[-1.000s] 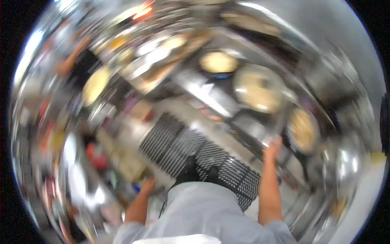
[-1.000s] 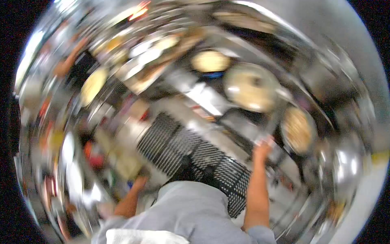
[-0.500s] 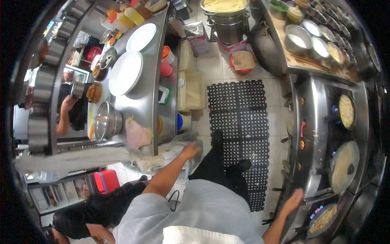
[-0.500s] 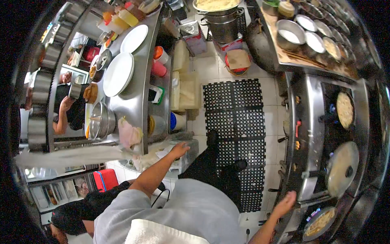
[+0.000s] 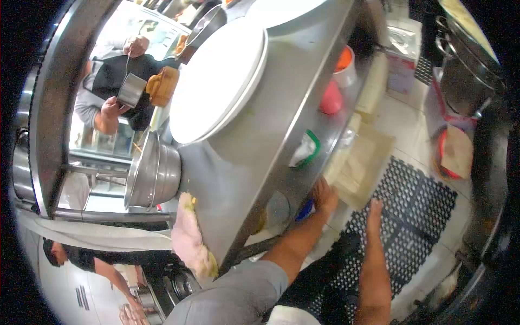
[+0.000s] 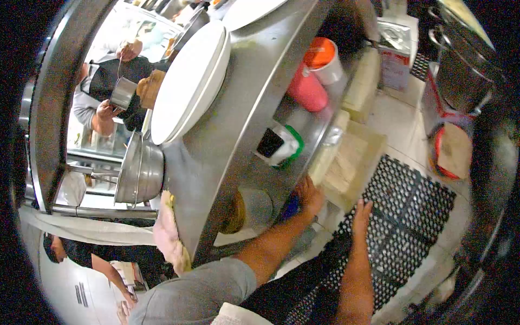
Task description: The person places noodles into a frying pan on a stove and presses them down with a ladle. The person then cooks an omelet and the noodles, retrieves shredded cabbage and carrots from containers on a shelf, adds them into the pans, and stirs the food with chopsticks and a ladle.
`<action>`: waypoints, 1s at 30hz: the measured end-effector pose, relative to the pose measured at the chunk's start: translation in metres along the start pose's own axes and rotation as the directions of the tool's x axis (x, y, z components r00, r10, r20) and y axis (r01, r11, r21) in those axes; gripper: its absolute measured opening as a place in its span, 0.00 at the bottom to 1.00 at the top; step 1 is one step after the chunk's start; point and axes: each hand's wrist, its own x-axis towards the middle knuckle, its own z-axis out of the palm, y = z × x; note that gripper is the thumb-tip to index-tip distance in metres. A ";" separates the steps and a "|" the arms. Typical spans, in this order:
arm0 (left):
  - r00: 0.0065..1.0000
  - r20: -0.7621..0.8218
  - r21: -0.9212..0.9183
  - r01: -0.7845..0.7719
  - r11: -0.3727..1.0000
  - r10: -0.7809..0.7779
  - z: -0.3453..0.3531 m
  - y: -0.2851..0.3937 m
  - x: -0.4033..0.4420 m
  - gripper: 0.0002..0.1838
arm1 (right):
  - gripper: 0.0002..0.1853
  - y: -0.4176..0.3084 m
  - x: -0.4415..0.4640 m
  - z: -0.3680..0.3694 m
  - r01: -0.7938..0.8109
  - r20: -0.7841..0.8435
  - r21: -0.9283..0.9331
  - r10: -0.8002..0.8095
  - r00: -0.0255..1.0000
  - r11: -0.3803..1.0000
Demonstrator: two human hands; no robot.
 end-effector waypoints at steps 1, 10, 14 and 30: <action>0.999 -0.033 0.029 -0.029 0.999 0.030 0.007 -0.002 -0.001 0.35 | 0.40 0.034 0.033 0.011 0.047 0.056 -0.018 -0.046 0.997 0.999; 0.999 0.028 -0.032 -0.046 0.998 0.047 0.012 -0.011 0.000 0.34 | 0.36 -0.088 0.033 0.089 0.067 0.436 -0.150 0.006 0.900 0.986; 0.967 0.254 -0.106 0.058 0.993 -0.029 -0.008 -0.003 -0.001 0.38 | 0.37 -0.067 0.013 0.075 0.079 0.524 -0.194 0.035 0.851 0.978; -0.109 0.881 -0.411 -0.657 0.631 0.461 -0.078 0.032 -0.223 0.26 | 0.17 -0.029 -0.475 -0.320 -0.492 -0.220 -0.087 0.465 0.857 0.866</action>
